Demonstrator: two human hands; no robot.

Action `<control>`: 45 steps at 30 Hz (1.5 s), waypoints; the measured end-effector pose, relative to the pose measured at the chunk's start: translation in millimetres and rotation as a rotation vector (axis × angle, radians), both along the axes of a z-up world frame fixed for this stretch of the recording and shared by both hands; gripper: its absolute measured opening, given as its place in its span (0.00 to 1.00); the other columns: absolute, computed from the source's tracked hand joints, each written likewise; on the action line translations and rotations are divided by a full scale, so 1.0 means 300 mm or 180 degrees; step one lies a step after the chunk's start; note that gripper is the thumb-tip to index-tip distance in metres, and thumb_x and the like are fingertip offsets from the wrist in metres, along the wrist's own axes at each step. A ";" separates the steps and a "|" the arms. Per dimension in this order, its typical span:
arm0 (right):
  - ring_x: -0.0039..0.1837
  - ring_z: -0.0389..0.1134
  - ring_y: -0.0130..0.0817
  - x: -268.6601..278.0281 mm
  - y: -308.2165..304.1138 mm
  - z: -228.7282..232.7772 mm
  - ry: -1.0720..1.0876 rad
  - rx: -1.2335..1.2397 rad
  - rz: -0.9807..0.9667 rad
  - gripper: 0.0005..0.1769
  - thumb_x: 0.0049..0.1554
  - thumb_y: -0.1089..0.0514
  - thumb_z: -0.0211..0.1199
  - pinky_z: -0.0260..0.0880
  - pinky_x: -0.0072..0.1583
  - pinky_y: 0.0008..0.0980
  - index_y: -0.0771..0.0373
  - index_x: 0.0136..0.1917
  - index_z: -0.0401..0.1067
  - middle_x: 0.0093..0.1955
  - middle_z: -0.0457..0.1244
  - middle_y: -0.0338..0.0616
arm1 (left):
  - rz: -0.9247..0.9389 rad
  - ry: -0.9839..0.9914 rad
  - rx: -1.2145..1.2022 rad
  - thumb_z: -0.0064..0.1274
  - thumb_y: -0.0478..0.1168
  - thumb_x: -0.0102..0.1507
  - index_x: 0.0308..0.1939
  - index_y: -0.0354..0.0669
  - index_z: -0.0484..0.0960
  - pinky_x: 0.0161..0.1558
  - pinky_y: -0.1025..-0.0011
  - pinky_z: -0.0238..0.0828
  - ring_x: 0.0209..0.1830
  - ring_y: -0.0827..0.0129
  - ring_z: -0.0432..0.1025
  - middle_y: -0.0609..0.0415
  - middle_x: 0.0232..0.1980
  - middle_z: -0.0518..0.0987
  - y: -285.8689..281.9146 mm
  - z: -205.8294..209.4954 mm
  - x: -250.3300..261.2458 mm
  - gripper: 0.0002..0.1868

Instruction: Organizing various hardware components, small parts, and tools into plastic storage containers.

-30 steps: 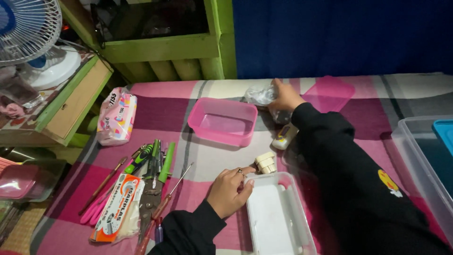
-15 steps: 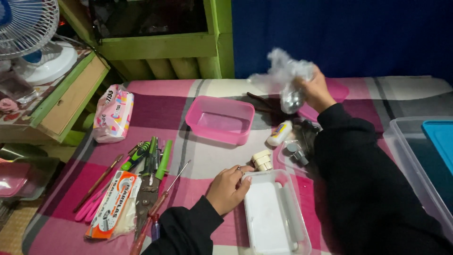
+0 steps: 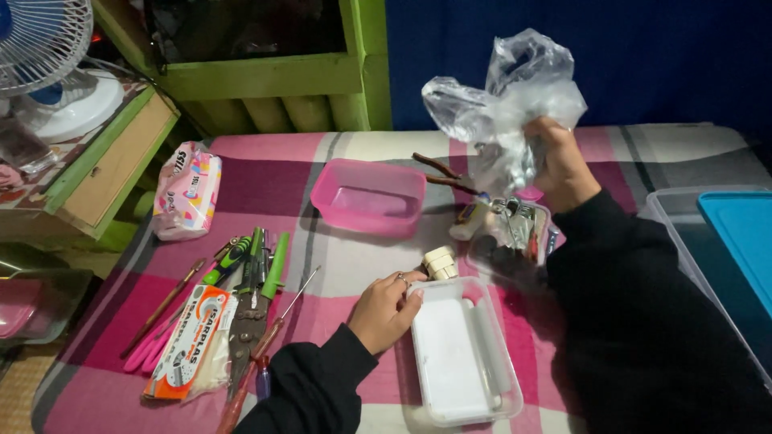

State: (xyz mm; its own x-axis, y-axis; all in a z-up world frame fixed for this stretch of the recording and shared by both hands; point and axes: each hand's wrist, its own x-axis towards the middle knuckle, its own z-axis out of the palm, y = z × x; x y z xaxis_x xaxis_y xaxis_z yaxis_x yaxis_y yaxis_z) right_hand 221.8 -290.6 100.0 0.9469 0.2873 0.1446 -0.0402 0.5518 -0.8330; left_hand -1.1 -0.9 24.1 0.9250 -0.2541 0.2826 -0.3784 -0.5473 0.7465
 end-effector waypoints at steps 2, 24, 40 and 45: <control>0.64 0.71 0.40 -0.105 0.025 0.024 -0.0292 -0.0043 0.0107 0.30 0.54 0.57 0.54 0.72 0.66 0.45 0.67 0.70 0.64 0.64 0.65 0.51 | 0.0017 -0.0111 -0.0001 0.50 0.44 0.64 0.52 0.33 0.82 0.40 0.60 0.71 0.32 0.53 0.75 0.43 0.36 0.80 0.003 -0.015 0.003 0.19; 0.48 0.70 0.47 -0.597 0.086 -0.362 0.0854 0.1074 0.1097 0.33 0.54 0.49 0.59 0.72 0.53 0.47 0.71 0.66 0.65 0.51 0.66 0.56 | -0.0515 -0.1495 -0.0080 0.64 0.44 0.62 0.53 0.36 0.77 0.62 0.54 0.63 0.54 0.51 0.72 0.44 0.51 0.79 -0.091 0.010 -0.144 0.21; 0.55 0.70 0.39 -0.583 0.069 -0.317 0.0069 -0.0432 0.0658 0.26 0.56 0.58 0.59 0.72 0.57 0.40 0.69 0.66 0.69 0.57 0.66 0.51 | -0.0344 -0.0900 -0.0692 0.58 0.29 0.58 0.53 0.35 0.79 0.43 0.67 0.78 0.43 0.57 0.77 0.46 0.45 0.79 -0.102 -0.039 -0.172 0.19; 0.57 0.69 0.35 -0.589 0.072 -0.305 -0.0290 -0.1055 0.0473 0.24 0.57 0.62 0.59 0.72 0.59 0.37 0.69 0.66 0.70 0.59 0.66 0.49 | -0.0051 -0.1191 -0.0846 0.58 0.26 0.60 0.55 0.36 0.81 0.42 0.67 0.75 0.43 0.54 0.77 0.44 0.45 0.81 -0.093 0.000 -0.181 0.18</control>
State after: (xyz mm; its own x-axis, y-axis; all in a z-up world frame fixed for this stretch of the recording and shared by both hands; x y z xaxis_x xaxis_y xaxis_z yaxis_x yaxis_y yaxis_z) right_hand 45.2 -269.0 8.6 0.8789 0.4659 0.1026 -0.0169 0.2453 -0.9693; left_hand -55.5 -28.9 24.1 0.7434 -0.1410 0.6538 -0.6556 -0.3473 0.6705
